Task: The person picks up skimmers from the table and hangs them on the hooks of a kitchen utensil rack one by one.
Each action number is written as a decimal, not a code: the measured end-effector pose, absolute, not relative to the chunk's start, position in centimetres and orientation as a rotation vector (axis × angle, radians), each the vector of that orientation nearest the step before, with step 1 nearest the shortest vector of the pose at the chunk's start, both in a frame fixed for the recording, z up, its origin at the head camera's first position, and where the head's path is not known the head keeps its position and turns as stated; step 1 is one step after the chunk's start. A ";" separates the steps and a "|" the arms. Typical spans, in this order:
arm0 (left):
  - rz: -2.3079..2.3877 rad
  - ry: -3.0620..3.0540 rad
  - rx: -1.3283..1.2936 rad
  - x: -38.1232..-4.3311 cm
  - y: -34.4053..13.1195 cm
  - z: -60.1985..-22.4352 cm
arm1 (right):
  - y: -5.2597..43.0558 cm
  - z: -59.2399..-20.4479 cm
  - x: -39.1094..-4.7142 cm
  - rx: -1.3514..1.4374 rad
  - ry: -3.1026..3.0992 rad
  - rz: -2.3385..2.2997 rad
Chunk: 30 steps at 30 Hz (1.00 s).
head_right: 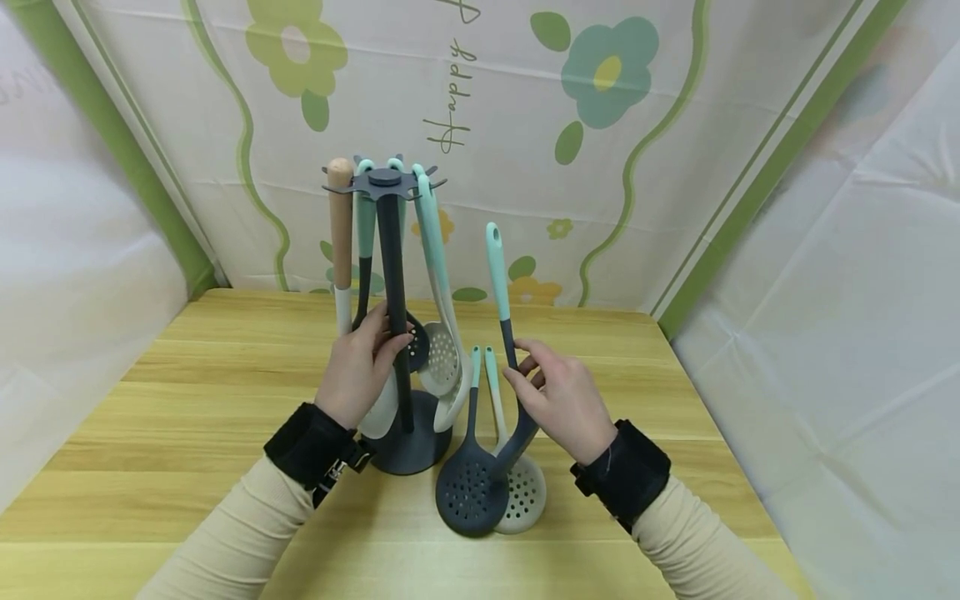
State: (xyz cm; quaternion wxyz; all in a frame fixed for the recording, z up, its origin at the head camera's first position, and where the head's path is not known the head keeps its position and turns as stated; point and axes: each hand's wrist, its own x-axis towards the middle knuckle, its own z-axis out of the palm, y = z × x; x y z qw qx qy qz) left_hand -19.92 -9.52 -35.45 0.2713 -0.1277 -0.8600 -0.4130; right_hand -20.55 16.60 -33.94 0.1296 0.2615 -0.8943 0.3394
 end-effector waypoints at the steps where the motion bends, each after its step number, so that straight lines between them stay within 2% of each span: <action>1: -1.109 -2.316 -0.344 -19.9 -9.5 -35.5 | 16.6 -33.9 -20.5 0.764 -2.585 0.990; 30: -1.056 -2.342 -0.276 -20.0 -9.4 -35.3 | 14.2 -31.0 -19.4 0.977 -2.243 0.940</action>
